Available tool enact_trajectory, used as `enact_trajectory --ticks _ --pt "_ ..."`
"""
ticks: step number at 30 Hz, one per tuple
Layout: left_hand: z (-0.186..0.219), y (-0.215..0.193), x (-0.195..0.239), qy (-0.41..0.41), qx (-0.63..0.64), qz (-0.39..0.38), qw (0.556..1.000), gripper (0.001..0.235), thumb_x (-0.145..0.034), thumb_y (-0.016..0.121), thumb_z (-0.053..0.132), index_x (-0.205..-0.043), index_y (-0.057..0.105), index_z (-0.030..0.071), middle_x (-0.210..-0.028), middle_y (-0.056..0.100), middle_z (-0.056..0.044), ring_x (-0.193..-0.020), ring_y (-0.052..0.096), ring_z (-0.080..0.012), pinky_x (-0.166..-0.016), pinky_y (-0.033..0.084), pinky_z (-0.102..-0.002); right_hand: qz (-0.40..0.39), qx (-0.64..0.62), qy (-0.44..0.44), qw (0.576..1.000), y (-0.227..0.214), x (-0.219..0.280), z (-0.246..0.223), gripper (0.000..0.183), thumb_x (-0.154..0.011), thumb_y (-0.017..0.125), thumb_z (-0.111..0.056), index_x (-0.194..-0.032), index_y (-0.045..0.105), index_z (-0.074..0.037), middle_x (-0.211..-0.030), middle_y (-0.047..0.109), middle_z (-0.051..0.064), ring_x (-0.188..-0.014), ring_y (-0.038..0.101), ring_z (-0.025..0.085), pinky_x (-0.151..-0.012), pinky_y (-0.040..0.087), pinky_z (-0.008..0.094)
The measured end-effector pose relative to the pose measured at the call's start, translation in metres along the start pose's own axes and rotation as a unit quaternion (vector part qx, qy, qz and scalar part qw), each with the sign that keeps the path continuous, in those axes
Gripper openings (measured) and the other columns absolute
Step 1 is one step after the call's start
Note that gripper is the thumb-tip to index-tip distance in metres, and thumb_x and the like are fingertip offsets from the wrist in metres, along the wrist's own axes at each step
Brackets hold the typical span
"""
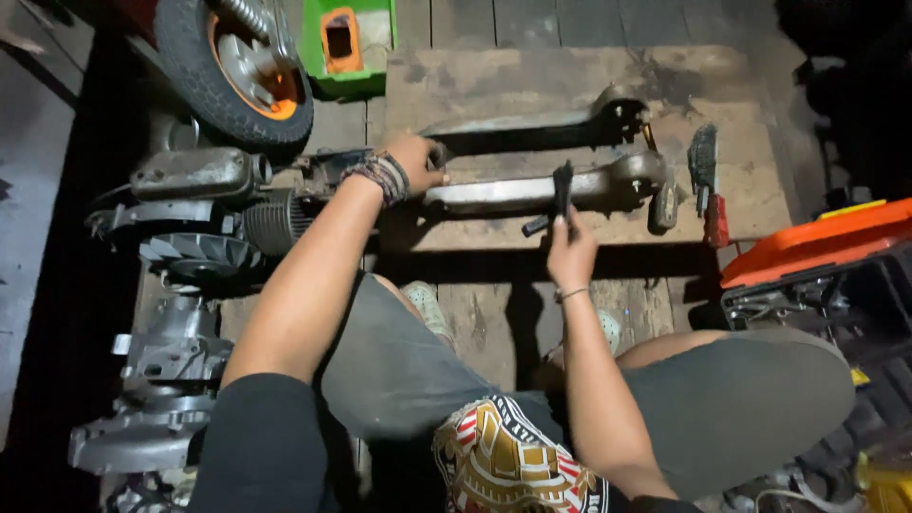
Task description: The person cleans a motorcycle engine component using a brush and a metal scraping tool.
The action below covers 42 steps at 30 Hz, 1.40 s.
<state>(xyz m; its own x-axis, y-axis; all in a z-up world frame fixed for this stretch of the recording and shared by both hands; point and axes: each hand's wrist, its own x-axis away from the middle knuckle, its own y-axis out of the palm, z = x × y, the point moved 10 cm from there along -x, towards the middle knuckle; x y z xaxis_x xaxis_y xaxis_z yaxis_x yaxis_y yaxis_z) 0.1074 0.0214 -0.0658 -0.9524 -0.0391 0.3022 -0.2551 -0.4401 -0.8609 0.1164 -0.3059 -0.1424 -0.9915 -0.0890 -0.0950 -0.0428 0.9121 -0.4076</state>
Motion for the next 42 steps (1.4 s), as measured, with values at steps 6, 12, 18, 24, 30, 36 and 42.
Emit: enact_trajectory --ticks 6,12,18,24,30,36,42 --pt "0.033 -0.011 0.023 -0.005 -0.034 -0.009 0.999 0.032 -0.092 0.069 0.034 -0.113 0.074 0.012 -0.106 0.078 -0.011 -0.109 0.072 -0.0351 -0.092 0.058 -0.054 0.004 -0.065 0.009 0.998 -0.001 -0.002 -0.003 0.039 -0.106 0.056 -0.014 -0.140 0.058 0.006 -0.133 0.062 0.031 -0.129 0.058 0.037 -0.107 0.049 0.046" --pt "0.051 0.009 0.004 0.015 -0.067 -0.017 0.997 0.038 -0.090 0.071 0.038 -0.118 0.074 0.013 -0.111 0.076 -0.013 -0.113 0.070 -0.0374 -0.094 0.056 -0.054 0.017 -0.100 0.021 0.995 0.001 -0.008 0.012 0.040 -0.104 0.060 -0.012 -0.139 0.057 0.009 -0.130 0.062 0.033 -0.125 0.061 0.038 -0.103 0.053 0.047" --pt "0.093 0.024 -0.018 0.057 -0.120 -0.014 0.991 0.043 -0.091 0.072 0.039 -0.122 0.073 0.010 -0.115 0.074 -0.016 -0.114 0.070 -0.0363 -0.095 0.057 -0.052 0.013 -0.116 0.052 0.992 0.010 -0.022 0.056 0.039 -0.104 0.063 -0.018 -0.137 0.062 0.004 -0.123 0.069 0.026 -0.118 0.066 0.031 -0.097 0.056 0.044" --pt "0.134 0.036 -0.028 0.094 -0.139 -0.021 0.986 0.048 -0.091 0.072 0.042 -0.122 0.074 0.005 -0.121 0.071 -0.019 -0.118 0.068 -0.0385 -0.098 0.057 -0.052 0.017 -0.146 0.113 0.983 0.018 -0.023 0.097 0.042 -0.101 0.069 -0.024 -0.134 0.065 0.001 -0.114 0.073 0.023 -0.106 0.070 0.028 -0.090 0.057 0.045" --pt "0.153 0.062 -0.042 0.088 -0.181 -0.067 0.977 0.044 -0.090 0.071 0.044 -0.113 0.078 0.007 -0.116 0.075 -0.016 -0.116 0.070 -0.0364 -0.097 0.059 -0.052 -0.002 -0.167 0.143 0.976 0.021 -0.011 0.078 0.041 -0.100 0.069 -0.024 -0.134 0.066 -0.002 -0.087 0.074 0.012 -0.076 0.071 0.020 -0.068 0.058 0.037" --pt "0.159 0.071 -0.057 0.073 -0.218 -0.059 0.971 0.039 -0.086 0.074 0.040 -0.106 0.080 0.007 -0.101 0.078 -0.015 -0.105 0.075 -0.0346 -0.086 0.061 -0.052 0.006 -0.193 0.147 0.970 0.025 -0.010 0.080 0.042 -0.100 0.068 -0.024 -0.135 0.065 -0.002 -0.082 0.072 0.009 -0.070 0.068 0.017 -0.065 0.057 0.034" --pt "0.165 0.066 -0.048 0.078 -0.212 -0.057 0.973 0.038 -0.088 0.074 0.038 -0.103 0.079 0.003 -0.103 0.079 -0.016 -0.106 0.075 -0.0360 -0.090 0.060 -0.051 0.002 -0.211 0.149 0.966 0.025 -0.014 0.081 0.031 -0.100 0.067 -0.022 -0.126 0.071 -0.005 -0.065 0.066 0.008 -0.056 0.064 0.017 -0.051 0.053 0.030"
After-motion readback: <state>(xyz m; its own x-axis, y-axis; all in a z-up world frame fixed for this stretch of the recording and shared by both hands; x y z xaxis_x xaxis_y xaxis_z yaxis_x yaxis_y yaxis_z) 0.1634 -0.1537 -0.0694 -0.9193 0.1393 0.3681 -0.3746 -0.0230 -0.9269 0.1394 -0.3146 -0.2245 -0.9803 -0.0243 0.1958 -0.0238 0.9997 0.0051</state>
